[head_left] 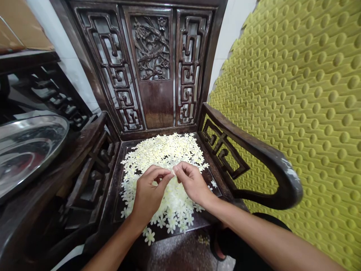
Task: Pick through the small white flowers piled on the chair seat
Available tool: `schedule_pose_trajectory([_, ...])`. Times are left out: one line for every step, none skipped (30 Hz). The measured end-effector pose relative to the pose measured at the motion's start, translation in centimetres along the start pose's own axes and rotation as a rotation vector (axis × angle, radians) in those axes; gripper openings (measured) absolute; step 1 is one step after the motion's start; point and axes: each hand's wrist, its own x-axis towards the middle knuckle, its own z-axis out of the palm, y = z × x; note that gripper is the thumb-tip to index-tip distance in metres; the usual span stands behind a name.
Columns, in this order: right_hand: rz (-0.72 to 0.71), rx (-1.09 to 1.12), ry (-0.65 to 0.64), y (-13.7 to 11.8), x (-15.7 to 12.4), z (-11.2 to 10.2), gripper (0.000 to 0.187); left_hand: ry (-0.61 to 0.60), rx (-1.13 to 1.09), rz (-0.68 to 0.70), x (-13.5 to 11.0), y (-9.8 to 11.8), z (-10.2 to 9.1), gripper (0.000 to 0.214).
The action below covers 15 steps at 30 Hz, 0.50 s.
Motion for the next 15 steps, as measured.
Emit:
schedule_pose_trajectory([0.003, 0.009, -0.002, 0.0, 0.0, 0.0, 0.039, 0.0, -0.002, 0.003, 0.0, 0.0, 0.0, 0.006])
schedule_pose_trajectory([0.006, 0.018, -0.007, 0.0, 0.0, 0.0, 0.039, -0.001, -0.003, 0.006, 0.0, -0.1, 0.0, 0.007])
schedule_pose_trajectory([0.01, 0.026, -0.015, -0.1, 0.0, -0.1, 0.04, -0.004, -0.004, 0.01, 0.1, -0.1, 0.0, 0.008])
schedule_pose_trajectory([0.016, 0.034, -0.025, -0.1, 0.0, -0.1, 0.04, -0.01, -0.002, 0.014, 0.1, -0.1, -0.1, 0.008])
schedule_pose_trajectory([0.026, 0.044, -0.035, -0.1, 0.0, -0.1, 0.041, -0.019, 0.0, 0.019, 0.1, -0.1, -0.1, 0.009])
schedule_pose_trajectory([0.039, 0.057, -0.042, 0.0, 0.0, 0.0, 0.042, -0.03, 0.003, 0.025, 0.2, 0.0, -0.1, 0.011])
schedule_pose_trajectory([0.051, 0.073, -0.042, 0.0, 0.1, 0.0, 0.043, -0.043, 0.006, 0.032, 0.2, 0.1, -0.1, 0.012])
schedule_pose_trajectory([0.062, 0.093, -0.036, 0.2, 0.2, 0.0, 0.043, -0.058, 0.008, 0.038, 0.2, 0.2, -0.1, 0.012])
schedule_pose_trajectory([0.074, 0.118, -0.021, 0.3, 0.4, 0.0, 0.044, -0.073, 0.01, 0.043, 0.2, 0.3, -0.1, 0.013])
schedule_pose_trajectory([0.088, 0.147, 0.004, 0.6, 0.6, -0.1, 0.044, -0.09, 0.012, 0.045, 0.1, 0.4, -0.1, 0.013])
schedule_pose_trajectory([0.105, 0.175, 0.035, 0.8, 0.9, -0.2, 0.045, -0.108, 0.015, 0.045, 0.1, 0.5, -0.1, 0.013])
schedule_pose_trajectory([0.125, 0.202, 0.073, 1.1, 1.3, -0.4, 0.046, -0.126, 0.023, 0.044, 0.0, 0.5, 0.0, 0.013])
schedule_pose_trajectory([0.149, 0.224, 0.121, 1.4, 1.7, -0.7, 0.046, -0.14, 0.034, 0.041, -0.1, 0.4, 0.0, 0.013])
schedule_pose_trajectory([0.17, 0.223, 0.162, 1.6, 2.1, -1.0, 0.047, -0.148, 0.047, 0.034, -0.2, 0.2, 0.0, 0.013])
schedule_pose_trajectory([0.167, 0.218, 0.184, 1.7, 2.4, -1.3, 0.048, -0.149, 0.059, 0.022, -0.2, 0.0, -0.1, 0.013])
